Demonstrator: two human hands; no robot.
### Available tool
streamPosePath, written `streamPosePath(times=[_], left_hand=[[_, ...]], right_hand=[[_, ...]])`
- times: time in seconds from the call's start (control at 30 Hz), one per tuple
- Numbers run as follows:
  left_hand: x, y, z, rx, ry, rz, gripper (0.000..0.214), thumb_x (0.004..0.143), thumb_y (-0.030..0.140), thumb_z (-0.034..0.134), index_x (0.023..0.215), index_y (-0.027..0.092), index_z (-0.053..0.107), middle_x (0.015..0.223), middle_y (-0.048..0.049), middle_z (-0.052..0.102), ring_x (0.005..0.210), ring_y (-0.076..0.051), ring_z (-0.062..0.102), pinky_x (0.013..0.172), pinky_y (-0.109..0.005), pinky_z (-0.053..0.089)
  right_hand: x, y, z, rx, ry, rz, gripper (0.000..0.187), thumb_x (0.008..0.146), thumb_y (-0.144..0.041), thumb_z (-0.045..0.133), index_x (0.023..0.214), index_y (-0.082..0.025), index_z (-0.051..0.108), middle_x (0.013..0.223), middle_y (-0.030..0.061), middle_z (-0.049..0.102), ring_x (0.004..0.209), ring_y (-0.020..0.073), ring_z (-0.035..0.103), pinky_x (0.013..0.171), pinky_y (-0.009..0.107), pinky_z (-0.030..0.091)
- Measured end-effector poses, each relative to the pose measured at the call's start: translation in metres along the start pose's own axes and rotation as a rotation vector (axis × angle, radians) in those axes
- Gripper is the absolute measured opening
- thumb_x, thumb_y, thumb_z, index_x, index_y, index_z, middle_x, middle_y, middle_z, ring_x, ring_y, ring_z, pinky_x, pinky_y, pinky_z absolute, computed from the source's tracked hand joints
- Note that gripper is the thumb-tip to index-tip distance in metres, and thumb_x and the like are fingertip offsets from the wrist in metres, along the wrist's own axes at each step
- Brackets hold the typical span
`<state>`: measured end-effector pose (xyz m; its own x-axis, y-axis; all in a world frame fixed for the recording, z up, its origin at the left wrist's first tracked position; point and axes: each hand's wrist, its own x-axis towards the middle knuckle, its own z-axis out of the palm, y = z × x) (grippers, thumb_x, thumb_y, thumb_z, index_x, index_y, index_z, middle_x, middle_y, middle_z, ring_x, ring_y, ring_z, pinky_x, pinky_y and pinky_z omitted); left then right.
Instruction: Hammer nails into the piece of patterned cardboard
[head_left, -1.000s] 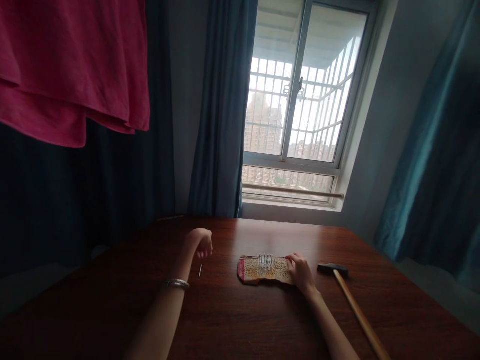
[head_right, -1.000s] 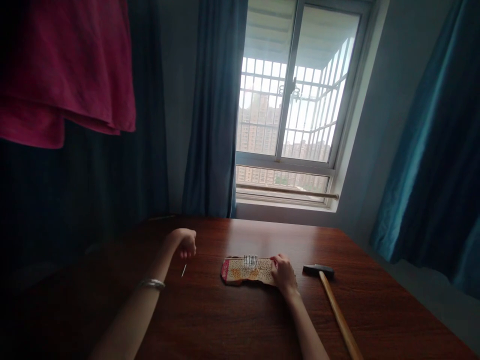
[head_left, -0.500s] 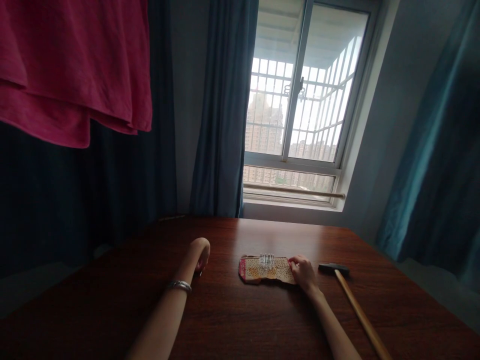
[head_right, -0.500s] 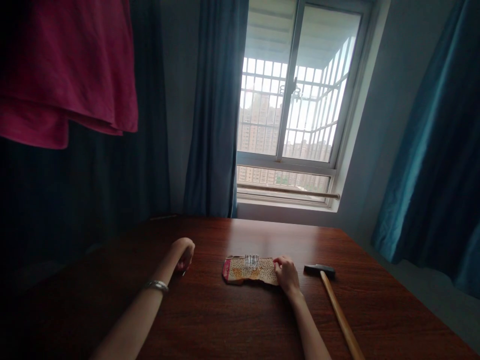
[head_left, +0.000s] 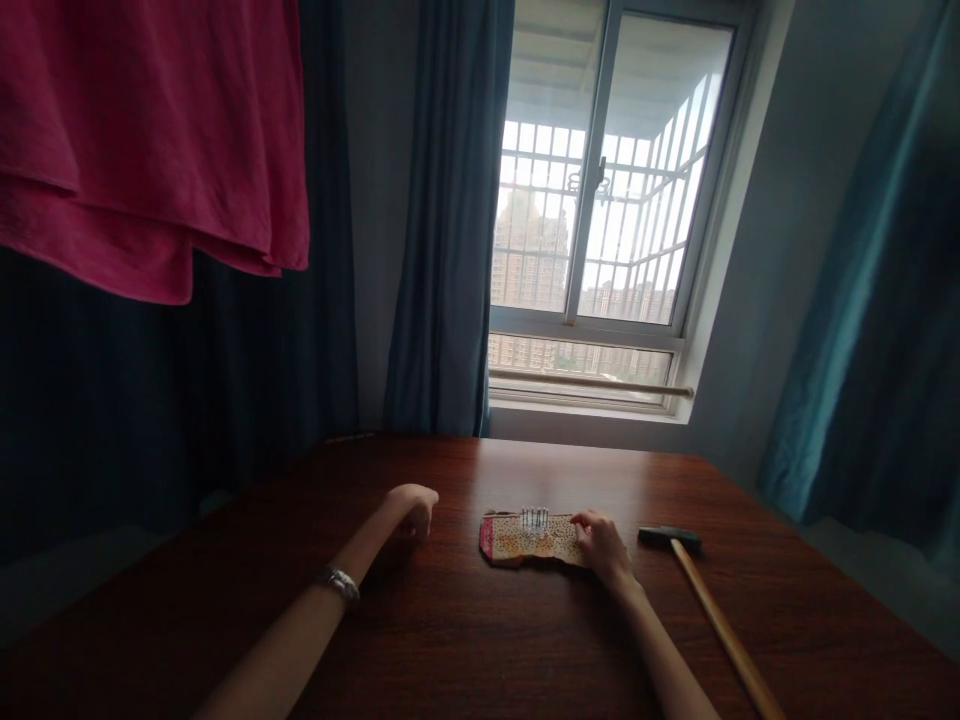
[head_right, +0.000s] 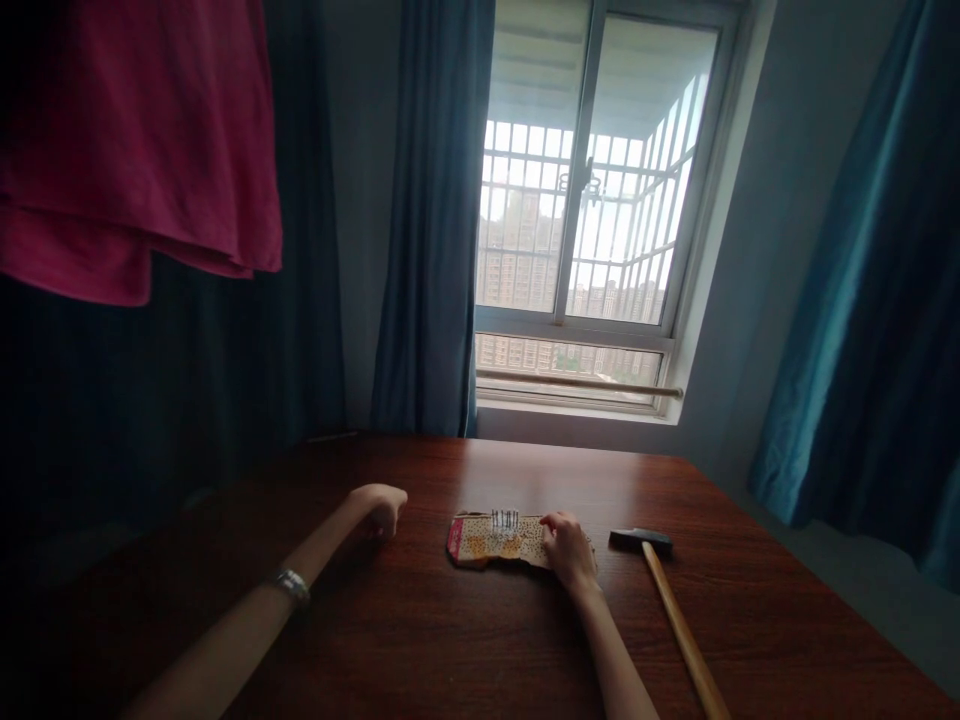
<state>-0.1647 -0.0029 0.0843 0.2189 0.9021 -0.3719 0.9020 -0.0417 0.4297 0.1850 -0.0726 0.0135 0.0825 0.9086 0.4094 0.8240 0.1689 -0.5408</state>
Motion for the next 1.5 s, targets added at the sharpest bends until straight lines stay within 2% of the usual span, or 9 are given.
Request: streamPosePath(times=[0.1, 0.23, 0.33, 0.43, 0.67, 0.83, 1.03, 1.37, 1.5], left_hand=[[0.005, 0.000, -0.011, 0.047, -0.158, 0.004, 0.022, 0.044, 0.020, 0.069, 0.041, 0.014, 0.048, 0.036, 0.0004, 0.047, 0.037, -0.014, 0.046, 0.042, -0.028, 0.039], [0.002, 0.018, -0.021, -0.131, -0.180, 0.314, 0.010, 0.052, 0.021, 0.064, 0.055, 0.013, 0.059, 0.048, 0.0003, 0.055, 0.046, -0.013, 0.051, 0.046, -0.023, 0.041], [-0.006, 0.046, -0.014, -0.335, -0.289, 0.473, 0.015, 0.055, 0.026, 0.066, 0.062, 0.013, 0.062, 0.056, 0.0003, 0.059, 0.053, -0.013, 0.055, 0.052, -0.023, 0.046], [-0.010, 0.073, 0.006, -0.482, -0.338, 0.559, 0.021, 0.056, 0.030, 0.070, 0.066, 0.013, 0.063, 0.059, -0.0002, 0.059, 0.056, -0.013, 0.056, 0.056, -0.025, 0.048], [0.008, 0.109, 0.064, -0.666, -0.119, 0.639, 0.026, 0.061, 0.035, 0.065, 0.071, 0.010, 0.062, 0.060, -0.0007, 0.058, 0.052, -0.011, 0.056, 0.049, -0.022, 0.045], [0.025, 0.122, 0.085, -0.720, -0.004, 0.637, 0.029, 0.061, 0.038, 0.065, 0.069, 0.010, 0.061, 0.060, -0.0009, 0.057, 0.050, -0.011, 0.055, 0.048, -0.024, 0.047], [0.029, 0.128, 0.097, -0.689, 0.060, 0.725, 0.027, 0.065, 0.035, 0.062, 0.072, 0.009, 0.061, 0.062, -0.0015, 0.057, 0.051, -0.011, 0.055, 0.045, -0.022, 0.046], [0.028, 0.129, 0.096, -0.651, 0.085, 0.747, 0.030, 0.066, 0.038, 0.061, 0.074, 0.009, 0.062, 0.064, -0.0024, 0.059, 0.052, -0.012, 0.056, 0.045, -0.022, 0.045], [0.037, 0.127, 0.089, -0.676, 0.119, 0.775, 0.031, 0.068, 0.039, 0.060, 0.077, 0.010, 0.063, 0.068, -0.0035, 0.061, 0.057, -0.012, 0.056, 0.050, -0.023, 0.047]], right_hand=[[-0.001, -0.005, -0.003, 0.019, 0.014, -0.022, 0.023, 0.077, -0.019, 0.045, 0.081, -0.021, 0.067, 0.086, 0.0047, 0.065, 0.077, 0.0159, 0.060, 0.074, 0.025, 0.043], [-0.001, -0.014, -0.007, 0.066, 0.065, -0.059, 0.025, 0.077, -0.018, 0.044, 0.082, -0.021, 0.068, 0.082, 0.0048, 0.065, 0.074, 0.0164, 0.059, 0.075, 0.027, 0.043], [-0.003, -0.025, -0.005, 0.156, 0.095, -0.113, 0.025, 0.076, -0.018, 0.045, 0.080, -0.021, 0.069, 0.080, 0.0045, 0.065, 0.074, 0.0171, 0.059, 0.072, 0.027, 0.045], [-0.006, -0.038, -0.001, 0.321, 0.084, -0.131, 0.023, 0.074, -0.020, 0.047, 0.077, -0.021, 0.069, 0.078, 0.0040, 0.067, 0.075, 0.0181, 0.060, 0.065, 0.026, 0.046], [-0.012, -0.063, 0.005, 0.669, 0.052, -0.030, 0.024, 0.074, -0.034, 0.054, 0.085, -0.020, 0.071, 0.081, 0.0049, 0.070, 0.075, 0.0213, 0.062, 0.059, 0.028, 0.048], [-0.011, -0.065, 0.003, 0.837, 0.071, 0.052, 0.040, 0.069, -0.050, 0.059, 0.087, -0.017, 0.070, 0.080, 0.0073, 0.070, 0.072, 0.0234, 0.062, 0.053, 0.029, 0.049], [-0.005, -0.055, 0.004, 0.936, 0.057, 0.165, 0.043, 0.064, -0.053, 0.062, 0.082, -0.014, 0.070, 0.074, 0.0069, 0.069, 0.070, 0.0219, 0.062, 0.050, 0.028, 0.051], [-0.004, -0.050, 0.008, 0.976, 0.005, 0.155, 0.039, 0.063, -0.048, 0.066, 0.082, -0.014, 0.069, 0.075, 0.0063, 0.068, 0.072, 0.0207, 0.061, 0.053, 0.027, 0.051], [0.003, -0.040, 0.010, 0.963, 0.033, 0.139, 0.038, 0.067, -0.048, 0.062, 0.084, -0.014, 0.066, 0.077, 0.0058, 0.067, 0.071, 0.0192, 0.061, 0.055, 0.028, 0.050]])
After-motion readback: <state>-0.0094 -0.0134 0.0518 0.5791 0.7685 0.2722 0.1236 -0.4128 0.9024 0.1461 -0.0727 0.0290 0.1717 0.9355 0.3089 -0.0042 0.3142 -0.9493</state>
